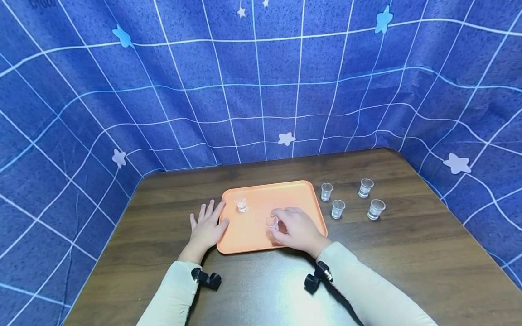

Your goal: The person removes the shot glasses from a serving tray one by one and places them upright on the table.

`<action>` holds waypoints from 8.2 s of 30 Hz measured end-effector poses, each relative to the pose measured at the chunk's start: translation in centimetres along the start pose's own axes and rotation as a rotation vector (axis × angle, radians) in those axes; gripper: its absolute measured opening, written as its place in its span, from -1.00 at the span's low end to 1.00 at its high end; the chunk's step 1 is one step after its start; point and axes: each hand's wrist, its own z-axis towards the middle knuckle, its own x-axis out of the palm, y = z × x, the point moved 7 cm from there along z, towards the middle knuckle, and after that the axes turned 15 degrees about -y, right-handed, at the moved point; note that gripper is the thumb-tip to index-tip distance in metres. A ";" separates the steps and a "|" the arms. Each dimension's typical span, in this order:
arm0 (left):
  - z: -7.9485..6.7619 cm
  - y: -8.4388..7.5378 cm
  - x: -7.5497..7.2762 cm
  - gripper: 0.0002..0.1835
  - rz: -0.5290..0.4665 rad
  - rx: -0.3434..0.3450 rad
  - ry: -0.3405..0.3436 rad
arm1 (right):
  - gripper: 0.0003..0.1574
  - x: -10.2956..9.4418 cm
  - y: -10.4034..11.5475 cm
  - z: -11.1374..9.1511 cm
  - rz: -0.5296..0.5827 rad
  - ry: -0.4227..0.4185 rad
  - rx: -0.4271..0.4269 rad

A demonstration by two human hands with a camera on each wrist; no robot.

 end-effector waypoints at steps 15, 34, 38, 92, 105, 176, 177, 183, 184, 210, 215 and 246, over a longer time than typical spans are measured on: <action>-0.1 0.1 0.2 -0.30 -0.004 -0.006 -0.001 | -0.56 -4.3 -3.3 -2.7 -0.021 -0.075 0.056; 0.1 0.1 0.3 -0.30 -0.004 -0.001 -0.001 | -0.54 -9.2 -4.9 -5.6 -0.058 -0.198 -0.003; 0.1 0.1 0.3 -0.30 -0.013 0.006 -0.008 | -0.53 -9.9 -5.5 -6.1 -0.080 -0.219 -0.001; 0.0 0.1 0.1 -0.30 -0.020 -0.004 -0.003 | -0.56 -13.0 -9.9 -9.1 -0.197 -0.085 0.112; 0.1 0.4 0.3 -0.30 -0.010 -0.003 -0.004 | -0.49 -13.6 -9.8 -8.8 -0.187 -0.093 0.103; -0.3 0.8 -0.9 -0.05 0.022 0.081 -0.009 | -0.28 6.7 -0.2 5.4 0.106 0.103 0.506; -0.3 0.8 -0.9 -0.04 0.020 0.084 -0.010 | -0.26 7.1 -0.2 5.4 0.104 0.108 0.518; -0.3 0.9 -0.7 -0.04 0.030 0.084 -0.009 | -0.22 8.6 -0.2 5.7 0.113 0.113 0.567; -0.3 0.9 -0.7 -0.05 0.029 0.083 -0.010 | -0.22 8.7 -0.1 5.8 0.120 0.106 0.569; -0.3 0.8 -0.5 -0.12 0.037 0.085 -0.013 | -0.51 9.1 0.6 6.7 0.071 0.067 0.508; -0.3 0.7 -0.8 -0.13 0.040 0.088 -0.013 | -0.49 8.2 0.2 6.4 0.033 0.077 0.497; -0.2 0.6 -0.5 -0.15 0.012 0.099 -0.013 | -0.49 -5.1 -3.6 1.6 -0.097 -0.023 0.459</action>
